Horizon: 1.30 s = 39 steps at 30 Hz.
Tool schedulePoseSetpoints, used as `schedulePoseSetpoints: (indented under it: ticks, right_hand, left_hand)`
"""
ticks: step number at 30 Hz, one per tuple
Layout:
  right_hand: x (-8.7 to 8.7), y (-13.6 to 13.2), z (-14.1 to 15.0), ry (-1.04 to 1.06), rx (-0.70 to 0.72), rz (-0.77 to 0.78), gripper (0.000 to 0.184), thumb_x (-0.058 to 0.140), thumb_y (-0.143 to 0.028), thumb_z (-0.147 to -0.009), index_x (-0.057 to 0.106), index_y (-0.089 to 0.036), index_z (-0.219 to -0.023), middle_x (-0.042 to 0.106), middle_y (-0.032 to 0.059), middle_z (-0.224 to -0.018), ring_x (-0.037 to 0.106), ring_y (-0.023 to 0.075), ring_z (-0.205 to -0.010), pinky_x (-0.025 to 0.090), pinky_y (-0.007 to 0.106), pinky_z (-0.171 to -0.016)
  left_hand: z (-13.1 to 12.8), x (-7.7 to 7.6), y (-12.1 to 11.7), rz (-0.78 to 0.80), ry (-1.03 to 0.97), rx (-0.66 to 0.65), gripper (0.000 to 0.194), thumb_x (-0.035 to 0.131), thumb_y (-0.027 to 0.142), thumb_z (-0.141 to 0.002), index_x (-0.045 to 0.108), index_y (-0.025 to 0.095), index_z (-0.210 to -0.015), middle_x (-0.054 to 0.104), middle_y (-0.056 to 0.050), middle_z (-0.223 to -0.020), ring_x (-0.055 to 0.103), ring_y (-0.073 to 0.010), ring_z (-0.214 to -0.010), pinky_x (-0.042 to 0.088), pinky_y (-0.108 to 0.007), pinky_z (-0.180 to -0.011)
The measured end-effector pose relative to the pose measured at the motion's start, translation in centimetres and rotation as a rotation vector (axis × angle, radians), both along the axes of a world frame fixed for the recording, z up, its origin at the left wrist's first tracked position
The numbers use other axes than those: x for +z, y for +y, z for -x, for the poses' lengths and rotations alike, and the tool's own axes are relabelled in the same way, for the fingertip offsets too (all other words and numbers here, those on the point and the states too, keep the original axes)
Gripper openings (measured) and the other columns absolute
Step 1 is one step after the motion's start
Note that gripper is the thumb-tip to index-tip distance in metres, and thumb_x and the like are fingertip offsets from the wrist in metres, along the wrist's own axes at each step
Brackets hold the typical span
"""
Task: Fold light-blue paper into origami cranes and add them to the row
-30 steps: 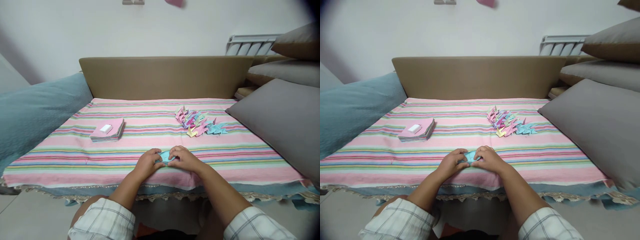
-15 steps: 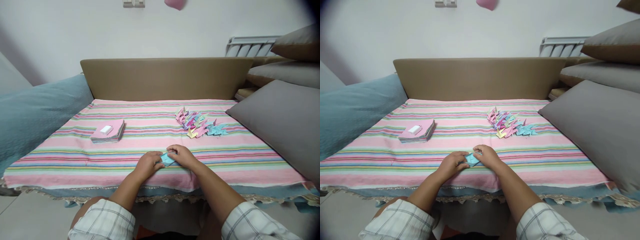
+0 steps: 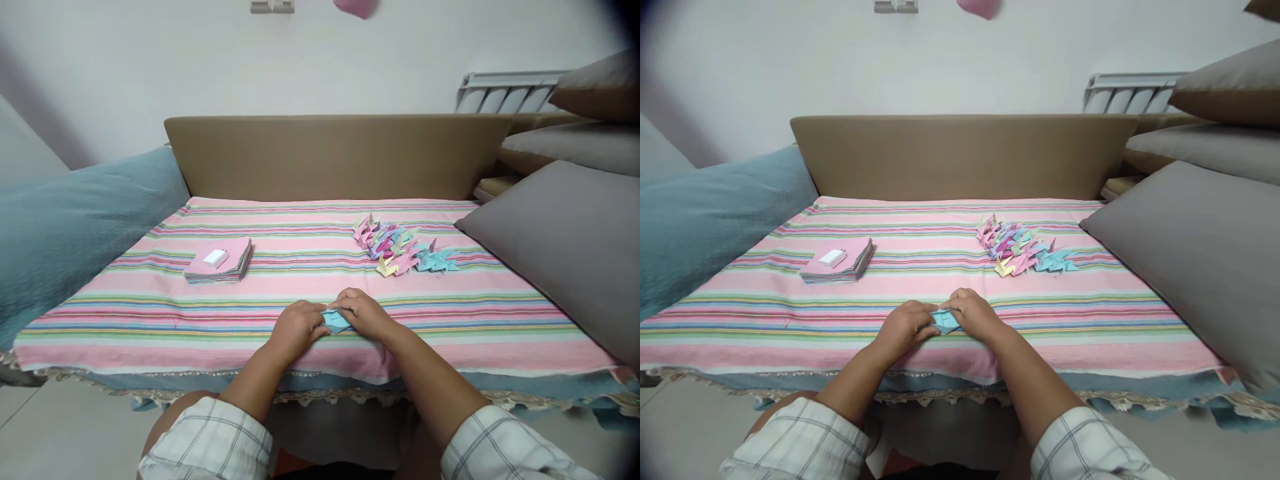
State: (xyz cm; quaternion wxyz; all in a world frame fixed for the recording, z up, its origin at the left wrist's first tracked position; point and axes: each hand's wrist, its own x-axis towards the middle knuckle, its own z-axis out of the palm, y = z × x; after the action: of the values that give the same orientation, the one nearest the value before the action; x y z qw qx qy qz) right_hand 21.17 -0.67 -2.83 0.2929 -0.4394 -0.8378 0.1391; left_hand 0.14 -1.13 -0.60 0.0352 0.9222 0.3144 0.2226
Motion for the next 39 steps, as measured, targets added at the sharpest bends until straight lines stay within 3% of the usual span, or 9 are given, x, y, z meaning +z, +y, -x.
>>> schedulePoseSetpoints:
  ticks: [7,11,14,19,23,28,32,36,39]
  right_hand:
    - [0.4,-0.3,0.0,-0.042,0.036,0.042,0.036,0.048,-0.007,-0.079,0.068,-0.023,-0.105,0.061,0.0061,-0.092,0.053,0.0174,-0.089,0.043,0.032,-0.083]
    - [1.1,-0.6,-0.1,-0.029,0.035,0.106,0.037,0.047,-0.009,-0.077,0.068,-0.021,-0.105,0.062,0.0067,-0.095,0.054,0.0181,-0.092,0.043,0.033,-0.085]
    - [1.8,-0.9,-0.1,0.020,0.040,0.172,0.030,0.043,-0.017,-0.085,0.068,-0.019,-0.102,0.064,0.0072,-0.097,0.056,0.0179,-0.093,0.043,0.032,-0.085]
    - [2.0,-1.2,0.0,0.065,-0.009,0.292,0.023,0.046,-0.027,-0.087,0.067,-0.020,-0.090,0.067,0.0028,-0.086,0.058,0.0157,-0.079,0.043,0.027,-0.071]
    - [1.5,-1.1,0.5,0.087,-0.079,0.256,0.012,0.057,-0.021,-0.078,0.066,-0.019,-0.086,0.064,0.0027,-0.085,0.057,0.0147,-0.076,0.042,0.025,-0.069]
    - [1.8,-1.4,1.0,0.113,-0.088,0.259,0.010,0.056,-0.018,-0.076,0.062,-0.019,-0.084,0.063,0.0016,-0.082,0.055,0.0143,-0.075,0.041,0.025,-0.067]
    - [1.8,-1.8,1.3,0.126,-0.157,0.318,0.008,0.055,-0.023,-0.078,0.059,-0.019,-0.084,0.061,-0.0010,-0.075,0.053,0.0126,-0.067,0.038,0.022,-0.059]
    - [1.3,-1.9,1.7,0.119,-0.214,0.310,0.009,0.056,-0.024,-0.077,0.056,-0.020,-0.085,0.061,-0.0017,-0.074,0.054,0.0126,-0.066,0.038,0.022,-0.060]
    - [1.0,-1.9,1.8,0.125,-0.218,0.301,0.014,0.055,-0.026,-0.078,0.055,-0.021,-0.091,0.062,-0.0021,-0.076,0.055,0.0125,-0.066,0.038,0.022,-0.059]
  left_hand:
    - [0.0,0.0,-0.1,-0.038,0.052,0.003,0.015,0.064,0.033,-0.078,0.067,0.018,-0.074,0.070,-0.006,-0.099,0.063,-0.0203,-0.087,0.049,-0.035,-0.079]
    - [0.2,-0.1,0.1,-0.056,0.018,0.053,0.014,0.065,0.033,-0.077,0.068,0.019,-0.077,0.066,-0.008,-0.109,0.061,-0.0217,-0.091,0.049,-0.038,-0.081]
    - [0.3,0.1,0.2,-0.050,-0.031,0.088,0.012,0.066,0.030,-0.075,0.068,0.020,-0.081,0.060,-0.010,-0.120,0.057,-0.0238,-0.100,0.047,-0.041,-0.086]
    - [0.1,0.1,-0.2,0.075,-0.128,0.160,0.028,0.069,0.018,-0.070,0.066,0.024,-0.098,0.049,-0.009,-0.132,0.049,-0.0257,-0.113,0.044,-0.044,-0.094]
    - [-0.3,-0.4,-0.5,0.180,-0.216,0.242,0.041,0.068,0.010,-0.067,0.064,0.024,-0.106,0.042,-0.010,-0.136,0.053,-0.0227,-0.105,0.047,-0.043,-0.092]
    - [-0.4,-1.1,-0.3,0.271,-0.307,0.276,0.035,0.061,0.007,-0.069,0.066,0.022,-0.101,0.038,-0.010,-0.138,0.058,-0.0168,-0.093,0.050,-0.037,-0.088]
    - [-0.7,-1.5,0.0,0.338,-0.409,0.312,0.032,0.056,0.007,-0.070,0.066,0.018,-0.098,0.049,-0.011,-0.129,0.060,-0.0160,-0.092,0.051,-0.034,-0.085]
    - [-1.2,-1.4,-0.1,0.364,-0.468,0.354,0.030,0.049,0.007,-0.071,0.065,0.018,-0.095,0.065,-0.006,-0.103,0.061,-0.0160,-0.091,0.049,-0.031,-0.083]
    - [-1.6,-1.0,-0.3,0.443,-0.486,0.421,0.020,0.050,0.018,-0.076,0.062,0.019,-0.092,0.066,-0.001,-0.083,0.060,-0.0139,-0.073,0.048,-0.027,-0.067]
